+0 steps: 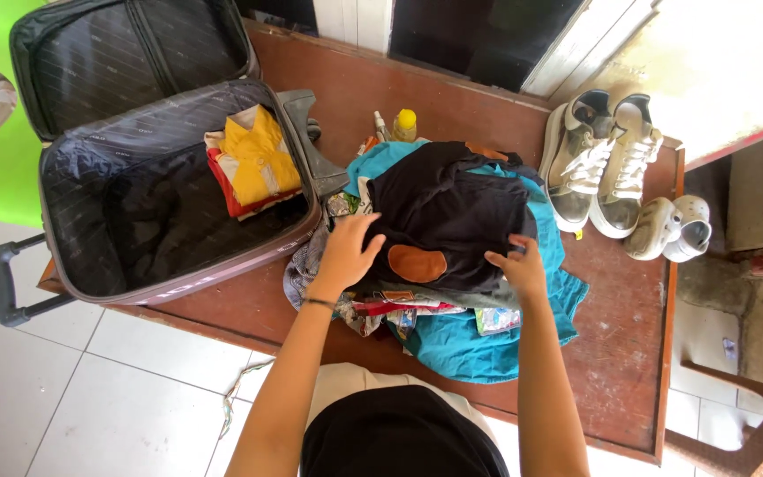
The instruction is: The person packs a suitcase by folding a red shirt and placing it inside, followed by folding and packing a yellow shirt and a black shirt.
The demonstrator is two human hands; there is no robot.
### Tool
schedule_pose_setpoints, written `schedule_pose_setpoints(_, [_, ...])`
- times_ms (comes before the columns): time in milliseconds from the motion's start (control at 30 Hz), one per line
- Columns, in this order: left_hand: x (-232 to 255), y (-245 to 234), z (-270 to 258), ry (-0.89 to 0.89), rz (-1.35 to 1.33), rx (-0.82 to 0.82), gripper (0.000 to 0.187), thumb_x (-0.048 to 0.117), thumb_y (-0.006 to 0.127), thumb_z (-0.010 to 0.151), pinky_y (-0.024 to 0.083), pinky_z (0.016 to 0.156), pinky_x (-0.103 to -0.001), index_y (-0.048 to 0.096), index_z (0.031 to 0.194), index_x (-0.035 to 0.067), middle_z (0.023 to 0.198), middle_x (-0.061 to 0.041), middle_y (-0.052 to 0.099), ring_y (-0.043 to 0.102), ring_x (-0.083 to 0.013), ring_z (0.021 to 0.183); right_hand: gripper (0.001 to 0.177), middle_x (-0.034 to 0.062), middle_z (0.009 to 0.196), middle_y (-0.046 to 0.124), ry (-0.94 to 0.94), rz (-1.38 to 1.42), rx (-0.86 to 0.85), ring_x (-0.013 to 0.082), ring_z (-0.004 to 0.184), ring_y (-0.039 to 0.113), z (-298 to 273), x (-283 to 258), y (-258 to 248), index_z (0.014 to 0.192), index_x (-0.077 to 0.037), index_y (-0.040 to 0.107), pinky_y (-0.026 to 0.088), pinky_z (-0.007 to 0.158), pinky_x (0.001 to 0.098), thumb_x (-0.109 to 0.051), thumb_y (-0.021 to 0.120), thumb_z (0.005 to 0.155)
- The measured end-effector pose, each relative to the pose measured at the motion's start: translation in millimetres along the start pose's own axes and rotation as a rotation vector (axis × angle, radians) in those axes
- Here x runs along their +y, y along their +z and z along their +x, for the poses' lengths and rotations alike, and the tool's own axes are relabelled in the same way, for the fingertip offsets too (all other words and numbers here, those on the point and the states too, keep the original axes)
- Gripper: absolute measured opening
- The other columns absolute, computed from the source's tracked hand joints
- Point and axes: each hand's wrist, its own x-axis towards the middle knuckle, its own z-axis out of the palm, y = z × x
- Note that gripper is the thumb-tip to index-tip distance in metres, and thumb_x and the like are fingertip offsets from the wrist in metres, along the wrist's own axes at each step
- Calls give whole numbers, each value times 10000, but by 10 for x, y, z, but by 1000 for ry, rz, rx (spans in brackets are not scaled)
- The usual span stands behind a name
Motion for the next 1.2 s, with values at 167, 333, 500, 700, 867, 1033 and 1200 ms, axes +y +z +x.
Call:
schedule_pose_setpoints(167, [-39, 183, 122, 108, 253, -139, 194, 244, 760, 853, 466, 824, -469, 724, 982, 103, 921, -105, 594, 595, -341, 944, 465, 59, 850, 527, -116, 304, 72, 92, 694, 434, -65, 139, 53, 1421, -83, 529, 353, 582, 264, -65, 677, 980])
schedule_pose_setpoints(333, [-165, 147, 214, -131, 49, -162, 304, 309, 754, 905, 506, 812, -437, 668, 918, 17, 956, -155, 618, 619, -333, 902, 421, 25, 1009, 649, -259, 459, 129, 54, 839, 540, -126, 24, -52, 1424, -98, 478, 433, 701, 203, -5, 555, 1021])
schedule_pose_setpoints(500, [-285, 19, 240, -413, -12, -401, 455, 397, 679, 981, 533, 876, -431, 539, 1185, 15, 1028, -245, 671, 685, -362, 980, 439, 93, 1088, 595, -358, 205, 180, 114, 899, 569, -216, -102, -146, 1422, -92, 524, 487, 761, 249, -12, 671, 1016])
schedule_pose_setpoints(700, [-432, 57, 197, -165, -162, -415, 532, 348, 727, 880, 527, 880, -443, 501, 1237, 25, 1187, -229, 667, 655, -366, 1105, 501, -49, 941, 663, -84, 226, -137, 39, 862, 609, -250, -10, -239, 1275, -69, 634, 518, 764, 209, -85, 832, 816])
schedule_pose_setpoints(867, [-351, 5, 176, -609, 83, -549, 488, 419, 772, 946, 539, 922, -405, 603, 1193, 34, 1123, -176, 715, 698, -311, 1041, 419, -78, 661, 424, 52, 135, -284, 64, 629, 434, -185, 145, -428, 1159, -17, 739, 412, 577, 246, -133, 879, 781])
schedule_pose_setpoints(1033, [-369, -23, 89, -393, -186, -350, 268, 255, 688, 1004, 511, 778, -350, 591, 1124, 36, 921, -77, 632, 599, -193, 838, 371, -63, 651, 471, 9, 183, -304, 55, 585, 473, -181, 216, -562, 1188, -20, 750, 419, 542, 246, -100, 832, 834])
schedule_pose_setpoints(1200, [-394, -52, 5, -363, -455, -271, 212, 194, 664, 1001, 458, 695, -314, 561, 1113, 46, 861, -40, 551, 499, -138, 763, 561, 13, 916, 721, 26, 959, -337, 45, 618, 529, -300, 169, -788, 1379, -107, 584, 418, 559, 195, -29, 725, 842])
